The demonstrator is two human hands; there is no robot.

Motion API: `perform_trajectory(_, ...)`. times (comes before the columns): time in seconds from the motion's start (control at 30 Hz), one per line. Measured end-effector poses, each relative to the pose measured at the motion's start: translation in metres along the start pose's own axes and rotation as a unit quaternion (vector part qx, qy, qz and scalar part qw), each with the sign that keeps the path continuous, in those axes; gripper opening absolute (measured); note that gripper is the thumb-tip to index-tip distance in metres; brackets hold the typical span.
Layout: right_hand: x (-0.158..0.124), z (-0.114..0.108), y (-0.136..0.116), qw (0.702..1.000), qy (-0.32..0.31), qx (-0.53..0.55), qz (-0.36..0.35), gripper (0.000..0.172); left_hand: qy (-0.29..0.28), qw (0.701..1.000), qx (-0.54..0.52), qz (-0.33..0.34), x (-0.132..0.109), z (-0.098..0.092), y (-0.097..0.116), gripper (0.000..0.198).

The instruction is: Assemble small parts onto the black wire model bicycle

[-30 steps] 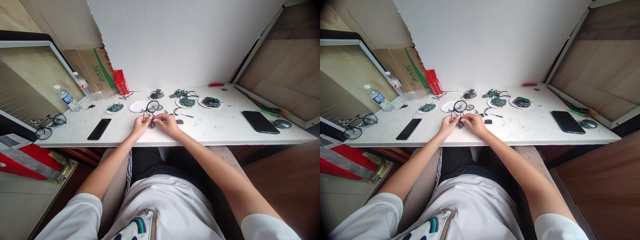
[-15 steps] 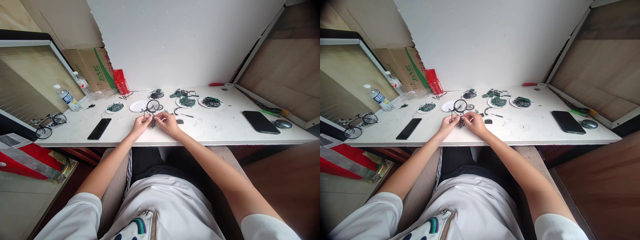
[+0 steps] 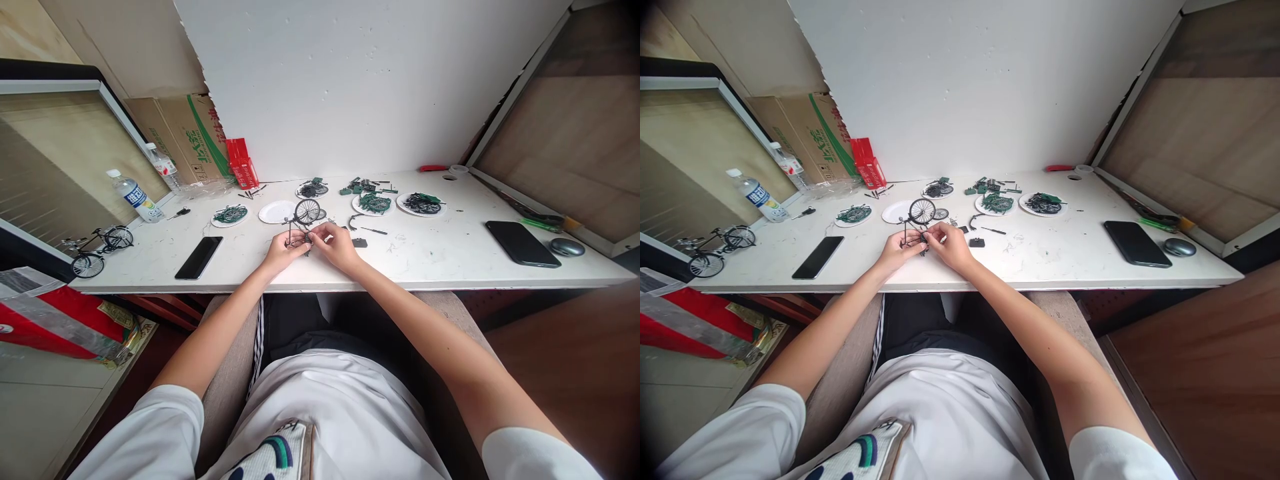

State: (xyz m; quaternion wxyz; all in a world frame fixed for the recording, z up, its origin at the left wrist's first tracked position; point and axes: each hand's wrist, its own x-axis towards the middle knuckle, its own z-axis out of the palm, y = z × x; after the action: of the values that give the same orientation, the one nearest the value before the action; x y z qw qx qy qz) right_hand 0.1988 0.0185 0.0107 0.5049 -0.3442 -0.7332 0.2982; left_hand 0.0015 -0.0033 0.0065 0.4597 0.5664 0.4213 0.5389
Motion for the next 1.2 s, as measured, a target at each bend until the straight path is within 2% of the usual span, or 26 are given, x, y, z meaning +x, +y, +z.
perform_trajectory(0.23,0.0004,-0.0008,-0.0029,1.0,0.003,-0.021,-0.005,0.035,0.006,1.0,0.005,-0.004,0.0001,0.0,-0.0007,0.051)
perform_trajectory(1.2,-0.0006,-0.001,-0.0041,1.0,-0.011,-0.022,0.007,0.03,0.013,1.0,0.019,-0.005,0.0009,0.0007,-0.0031,0.046)
